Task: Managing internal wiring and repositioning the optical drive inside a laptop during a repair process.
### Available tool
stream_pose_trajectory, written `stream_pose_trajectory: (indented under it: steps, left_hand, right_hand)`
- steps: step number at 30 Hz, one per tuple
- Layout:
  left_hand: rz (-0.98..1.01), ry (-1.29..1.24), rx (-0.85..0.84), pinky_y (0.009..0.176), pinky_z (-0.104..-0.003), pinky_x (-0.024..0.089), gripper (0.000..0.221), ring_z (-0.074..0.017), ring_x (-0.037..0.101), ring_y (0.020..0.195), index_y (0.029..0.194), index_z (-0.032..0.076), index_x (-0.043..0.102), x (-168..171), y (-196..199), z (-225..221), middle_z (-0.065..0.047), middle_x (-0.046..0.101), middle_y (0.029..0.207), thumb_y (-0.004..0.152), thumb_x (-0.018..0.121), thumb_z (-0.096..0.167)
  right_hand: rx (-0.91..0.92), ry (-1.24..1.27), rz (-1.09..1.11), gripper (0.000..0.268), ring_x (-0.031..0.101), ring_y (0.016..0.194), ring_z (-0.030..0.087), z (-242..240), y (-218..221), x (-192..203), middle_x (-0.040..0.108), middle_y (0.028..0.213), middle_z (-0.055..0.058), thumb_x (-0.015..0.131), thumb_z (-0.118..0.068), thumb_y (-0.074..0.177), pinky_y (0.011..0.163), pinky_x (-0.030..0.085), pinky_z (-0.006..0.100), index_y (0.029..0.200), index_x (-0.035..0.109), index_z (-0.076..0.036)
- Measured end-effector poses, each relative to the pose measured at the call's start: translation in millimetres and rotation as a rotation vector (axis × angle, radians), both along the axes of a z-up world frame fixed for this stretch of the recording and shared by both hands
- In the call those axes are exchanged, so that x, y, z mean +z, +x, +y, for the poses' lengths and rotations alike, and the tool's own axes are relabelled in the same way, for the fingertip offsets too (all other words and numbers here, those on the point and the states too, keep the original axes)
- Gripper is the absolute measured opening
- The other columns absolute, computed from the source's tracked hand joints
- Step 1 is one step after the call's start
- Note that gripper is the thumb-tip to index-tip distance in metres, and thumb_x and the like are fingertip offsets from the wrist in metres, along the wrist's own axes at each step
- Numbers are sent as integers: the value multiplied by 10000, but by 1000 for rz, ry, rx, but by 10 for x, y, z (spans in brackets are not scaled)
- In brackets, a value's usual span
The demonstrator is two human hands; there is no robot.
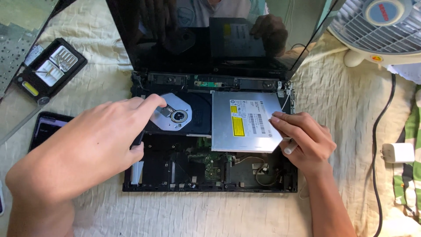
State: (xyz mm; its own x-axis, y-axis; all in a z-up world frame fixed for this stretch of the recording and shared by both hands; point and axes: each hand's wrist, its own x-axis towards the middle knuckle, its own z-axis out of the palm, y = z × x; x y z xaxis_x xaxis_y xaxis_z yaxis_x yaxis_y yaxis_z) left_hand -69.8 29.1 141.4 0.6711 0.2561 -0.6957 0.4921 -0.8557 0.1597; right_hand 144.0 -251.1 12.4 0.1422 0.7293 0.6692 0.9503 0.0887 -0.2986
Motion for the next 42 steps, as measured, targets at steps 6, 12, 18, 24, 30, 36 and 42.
stream_pose_trajectory:
  steps: [6, 12, 18, 24, 30, 36, 42]
  left_hand:
    - [-29, 32, 13, 724, -509, 557, 667, -297, 719, 902, 1416, 276, 366, -3, -53, 68, -6, 689, 1051, 841, 656, 102]
    - [23, 159, 75, 707, -467, 520, 653, -284, 738, 808, 1403, 363, 381, 56, -80, 118, -43, 737, 829, 855, 657, 143]
    - [-5, 174, 97, 781, -438, 536, 610, -267, 725, 874, 1364, 376, 425, 5, -89, 191, -21, 752, 796, 835, 696, 238]
    - [47, 142, 76, 787, -424, 568, 838, -238, 765, 891, 1356, 396, 425, -10, -12, 210, 3, 774, 940, 698, 936, 483]
    - [-343, -99, -69, 1102, -473, 411, 1009, -278, 482, 1364, 1506, 122, 413, -385, -98, 172, -88, 511, 1496, 685, 934, 393]
    - [-522, -126, -262, 1147, -540, 239, 1201, -388, 179, 1523, 1579, -1, 254, -761, 60, -28, -248, 232, 1645, 700, 942, 442]
    - [-570, 124, -398, 1176, -524, 234, 1315, -425, 162, 1538, 1547, -39, 264, -1044, 72, -125, -242, 304, 1610, 606, 894, 629]
  right_hand:
    - [-14, 1, 28, 263, 744, 809, 306, -8, -9, 7, 739, 990, 245, 488, 37, 1001, 660, 558, 319, 996, 748, 75]
    - [-1, 28, 75, 353, 748, 809, 329, -19, 2, 4, 723, 946, 248, 470, -126, 1048, 655, 558, 327, 987, 733, 102]
    - [-4, 27, 86, 257, 736, 800, 329, -25, 8, 45, 720, 953, 274, 474, 71, 973, 657, 543, 345, 980, 728, 110]
    - [-29, -120, 63, 77, 730, 882, 283, -142, 107, 143, 704, 1054, 280, 681, 124, 967, 669, 596, 285, 1013, 740, 103]
    - [-156, -252, -71, 311, 718, 944, 249, -292, 223, 78, 720, 1138, 194, 728, 277, 847, 653, 549, 297, 1030, 727, 25]
    - [-245, -566, -166, 739, 672, 1028, 214, -312, 158, 197, 617, 1369, 124, 676, 167, 662, 509, 555, 341, 1313, 650, -184]
    - [-313, -796, -158, 861, 670, 1114, 305, -194, -18, 436, 485, 1496, 146, 771, 51, 687, 578, 665, 486, 1460, 522, -234]
